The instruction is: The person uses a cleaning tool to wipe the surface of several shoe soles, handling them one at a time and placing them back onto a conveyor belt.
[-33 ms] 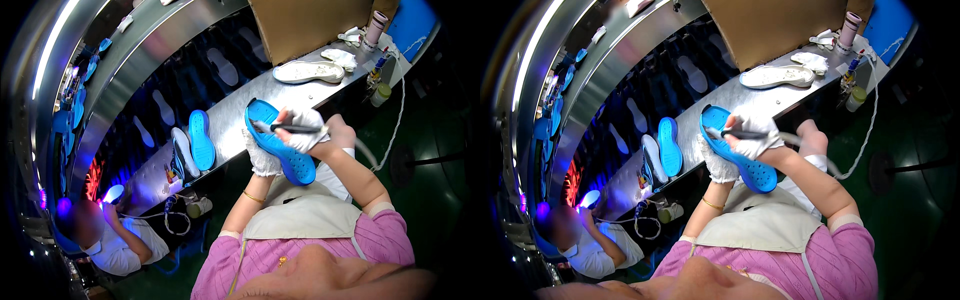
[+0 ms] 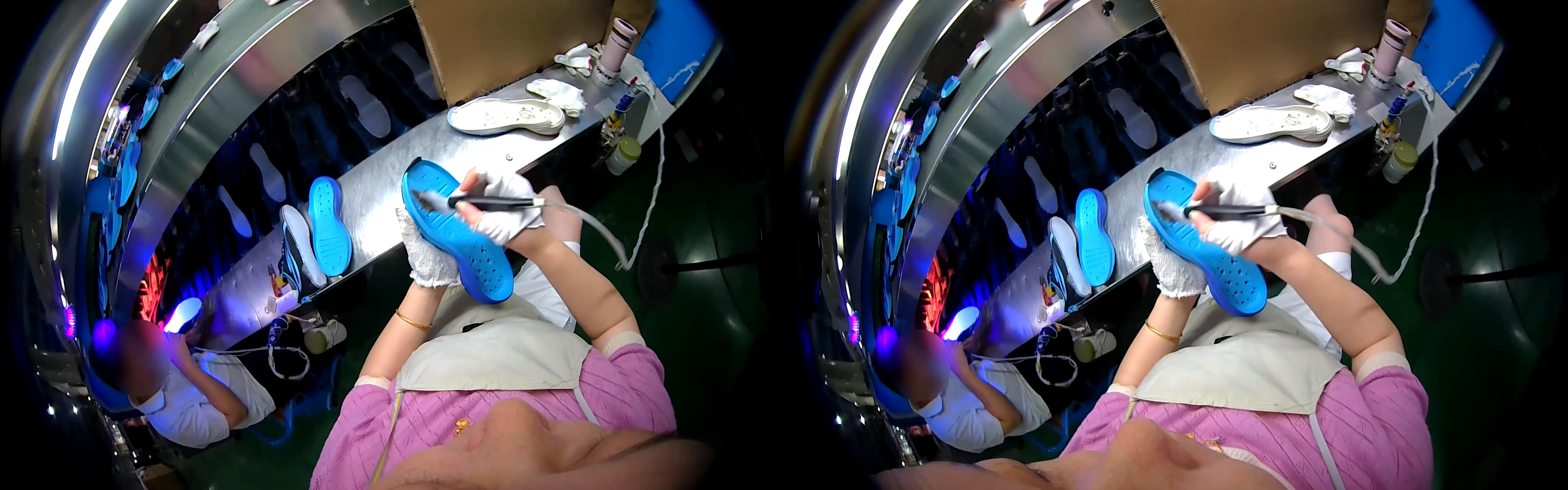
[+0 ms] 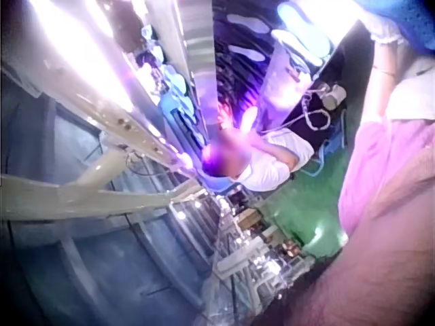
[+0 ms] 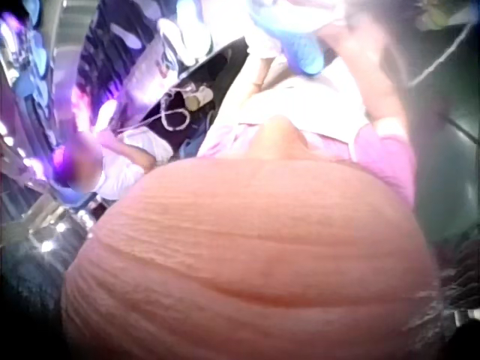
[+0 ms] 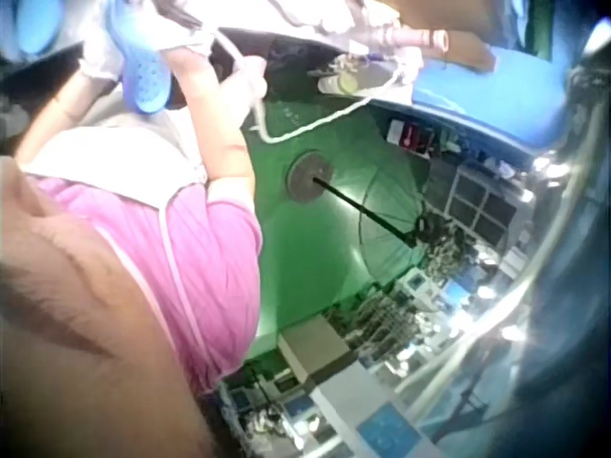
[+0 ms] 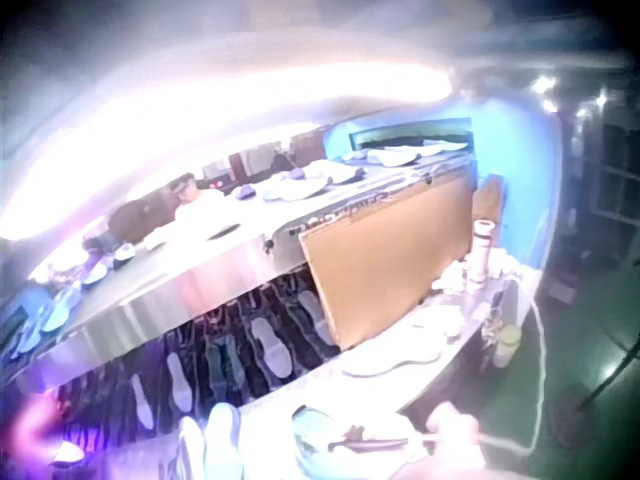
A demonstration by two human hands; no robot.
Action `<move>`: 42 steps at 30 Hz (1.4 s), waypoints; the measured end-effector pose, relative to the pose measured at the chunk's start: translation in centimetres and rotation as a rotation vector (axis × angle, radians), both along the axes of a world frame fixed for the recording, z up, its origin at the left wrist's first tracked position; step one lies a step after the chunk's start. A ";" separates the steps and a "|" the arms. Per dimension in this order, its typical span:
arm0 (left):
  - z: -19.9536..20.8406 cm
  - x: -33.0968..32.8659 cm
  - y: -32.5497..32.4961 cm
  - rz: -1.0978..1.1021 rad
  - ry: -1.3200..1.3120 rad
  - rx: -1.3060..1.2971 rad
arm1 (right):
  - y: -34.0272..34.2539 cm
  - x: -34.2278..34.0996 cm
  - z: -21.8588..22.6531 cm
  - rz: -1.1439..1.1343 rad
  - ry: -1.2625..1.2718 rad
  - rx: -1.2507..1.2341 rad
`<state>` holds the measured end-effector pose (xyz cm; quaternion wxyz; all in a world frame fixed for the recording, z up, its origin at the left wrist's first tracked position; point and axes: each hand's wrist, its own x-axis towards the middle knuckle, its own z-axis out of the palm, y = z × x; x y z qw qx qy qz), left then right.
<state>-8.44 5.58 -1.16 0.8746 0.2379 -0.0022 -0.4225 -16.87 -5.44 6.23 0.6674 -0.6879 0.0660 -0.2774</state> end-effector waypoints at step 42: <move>0.8 5.0 0.9 -0.017 -0.059 -0.214 | 0.7 -0.7 -0.9 0.159 -0.029 -0.358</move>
